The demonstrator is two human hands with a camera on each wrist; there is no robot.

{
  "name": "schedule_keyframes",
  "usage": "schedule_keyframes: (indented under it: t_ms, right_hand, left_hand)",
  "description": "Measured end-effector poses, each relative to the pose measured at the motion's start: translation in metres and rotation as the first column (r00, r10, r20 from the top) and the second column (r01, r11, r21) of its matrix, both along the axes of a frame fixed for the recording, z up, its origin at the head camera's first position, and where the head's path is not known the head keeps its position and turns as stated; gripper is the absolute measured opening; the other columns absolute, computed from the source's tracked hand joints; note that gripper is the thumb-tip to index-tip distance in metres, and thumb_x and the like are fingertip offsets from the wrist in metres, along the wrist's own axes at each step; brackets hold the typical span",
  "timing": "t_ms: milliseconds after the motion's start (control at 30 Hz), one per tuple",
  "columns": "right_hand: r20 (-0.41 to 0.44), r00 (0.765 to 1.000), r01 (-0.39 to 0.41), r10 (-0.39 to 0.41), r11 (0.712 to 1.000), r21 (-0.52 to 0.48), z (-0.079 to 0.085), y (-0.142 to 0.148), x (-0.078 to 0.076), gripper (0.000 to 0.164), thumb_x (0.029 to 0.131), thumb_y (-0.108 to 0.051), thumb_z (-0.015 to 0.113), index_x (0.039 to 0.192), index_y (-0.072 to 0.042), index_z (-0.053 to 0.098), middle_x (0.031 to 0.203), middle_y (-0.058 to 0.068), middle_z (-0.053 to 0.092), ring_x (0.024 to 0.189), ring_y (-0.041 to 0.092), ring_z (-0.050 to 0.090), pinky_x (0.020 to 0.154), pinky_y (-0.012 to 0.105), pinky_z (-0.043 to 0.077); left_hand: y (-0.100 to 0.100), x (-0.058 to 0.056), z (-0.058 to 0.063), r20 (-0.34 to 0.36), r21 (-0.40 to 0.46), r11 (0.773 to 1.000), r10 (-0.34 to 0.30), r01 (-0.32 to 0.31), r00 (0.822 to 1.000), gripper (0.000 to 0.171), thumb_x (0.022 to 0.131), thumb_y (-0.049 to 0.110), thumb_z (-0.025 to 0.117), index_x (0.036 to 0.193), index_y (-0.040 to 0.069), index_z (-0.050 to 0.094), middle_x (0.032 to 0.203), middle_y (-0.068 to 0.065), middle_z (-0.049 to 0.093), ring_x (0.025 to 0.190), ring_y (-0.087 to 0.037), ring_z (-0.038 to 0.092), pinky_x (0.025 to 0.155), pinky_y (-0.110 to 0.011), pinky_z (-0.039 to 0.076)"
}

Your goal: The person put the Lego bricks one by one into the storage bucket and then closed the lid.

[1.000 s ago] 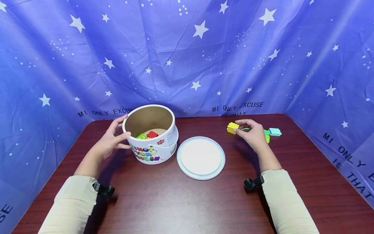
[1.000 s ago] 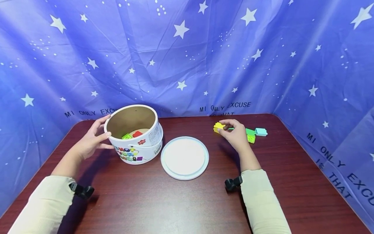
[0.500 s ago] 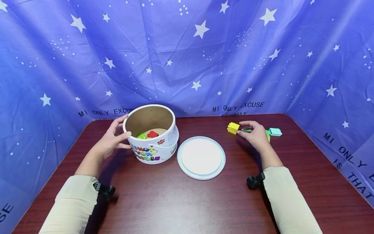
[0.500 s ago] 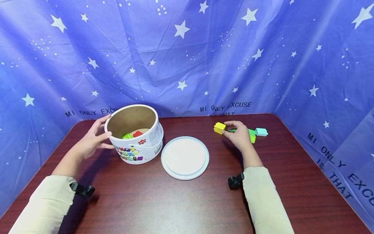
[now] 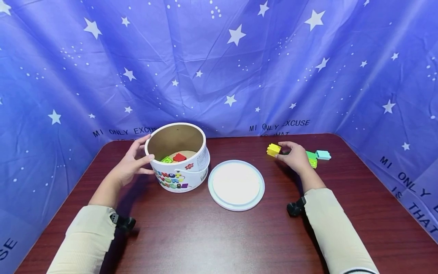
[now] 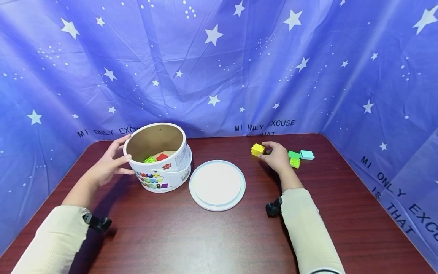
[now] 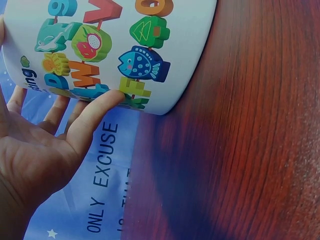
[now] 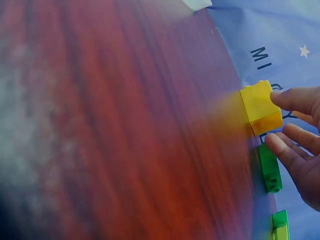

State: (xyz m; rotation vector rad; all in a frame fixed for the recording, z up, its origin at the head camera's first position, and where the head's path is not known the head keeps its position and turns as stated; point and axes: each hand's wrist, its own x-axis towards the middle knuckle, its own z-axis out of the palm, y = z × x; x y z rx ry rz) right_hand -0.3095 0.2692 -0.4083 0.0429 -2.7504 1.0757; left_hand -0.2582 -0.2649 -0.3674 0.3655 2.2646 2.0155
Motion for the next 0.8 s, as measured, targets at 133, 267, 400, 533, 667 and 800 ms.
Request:
schedule_keyframes:
  t_ms: [133, 267, 400, 533, 667, 800]
  right_hand:
    - [-0.004, 1.000, -0.003, 0.003, 1.000, 0.021, -0.002, -0.001, -0.004, 0.047, 0.084, -0.011, 0.075, 0.128, -0.001, 0.060, 0.114, 0.025, 0.062, 0.101, 0.038, 0.061, 0.092, 0.052, 0.050]
    - [-0.017, 1.000, -0.008, 0.008, 0.999, 0.037, -0.004, -0.002, -0.009, 0.042, 0.085, -0.009, 0.074, 0.125, 0.001, 0.063, 0.110, 0.024, 0.064, 0.098, 0.037, 0.062, 0.089, 0.050, 0.052]
    - [-0.021, 1.000, 0.003, -0.002, 0.998, 0.057, -0.004, -0.002, -0.011, 0.038, 0.086, -0.009, 0.073, 0.121, 0.002, 0.065, 0.105, 0.024, 0.066, 0.095, 0.035, 0.062, 0.087, 0.049, 0.053]
    - [-0.018, 1.000, 0.003, -0.001, 0.998, 0.068, -0.004, -0.002, -0.011, 0.035, 0.086, -0.009, 0.073, 0.119, 0.002, 0.066, 0.105, 0.024, 0.066, 0.095, 0.036, 0.061, 0.086, 0.049, 0.053]
    - [-0.020, 1.000, 0.001, 0.000, 0.998, 0.057, -0.003, -0.002, -0.011, 0.033, 0.087, -0.009, 0.072, 0.117, 0.003, 0.068, 0.107, 0.024, 0.066, 0.097, 0.036, 0.061, 0.087, 0.050, 0.053]
    - [-0.014, 1.000, -0.005, 0.006, 1.000, 0.031, 0.000, -0.004, -0.010, 0.031, 0.088, -0.010, 0.072, 0.116, 0.001, 0.068, 0.109, 0.023, 0.065, 0.099, 0.036, 0.060, 0.090, 0.050, 0.053]
  left_hand:
    - [-0.001, 0.000, -0.001, -0.002, 0.001, 1.000, -0.001, 0.001, 1.000, 0.071, 0.095, 0.015, 0.059, 0.154, 0.027, 0.021, 0.150, -0.023, 0.021, 0.121, -0.039, 0.042, 0.072, -0.058, 0.057]
    - [-0.001, 0.000, 0.000, -0.007, -0.003, 1.000, 0.004, -0.004, 1.000, 0.071, 0.095, 0.014, 0.059, 0.154, 0.026, 0.021, 0.149, -0.023, 0.022, 0.118, -0.035, 0.046, 0.072, -0.058, 0.057]
    - [0.000, 0.000, 0.000, -0.008, -0.002, 1.000, 0.001, -0.001, 1.000, 0.071, 0.096, 0.013, 0.058, 0.154, 0.027, 0.021, 0.149, -0.022, 0.022, 0.121, -0.038, 0.042, 0.072, -0.058, 0.057]
    - [0.000, 0.000, -0.001, -0.007, 0.000, 1.000, 0.001, -0.001, 1.000, 0.071, 0.096, 0.013, 0.058, 0.154, 0.027, 0.021, 0.149, -0.022, 0.022, 0.122, -0.039, 0.040, 0.072, -0.058, 0.057]
    - [0.000, -0.001, -0.001, -0.008, -0.002, 1.000, -0.001, 0.001, 1.000, 0.071, 0.095, 0.014, 0.058, 0.154, 0.027, 0.020, 0.149, -0.023, 0.022, 0.121, -0.038, 0.042, 0.072, -0.059, 0.056]
    - [0.000, -0.001, -0.001, -0.008, -0.003, 1.000, 0.000, 0.000, 1.000, 0.071, 0.095, 0.014, 0.059, 0.155, 0.026, 0.020, 0.149, -0.023, 0.022, 0.123, -0.041, 0.040, 0.072, -0.060, 0.056]
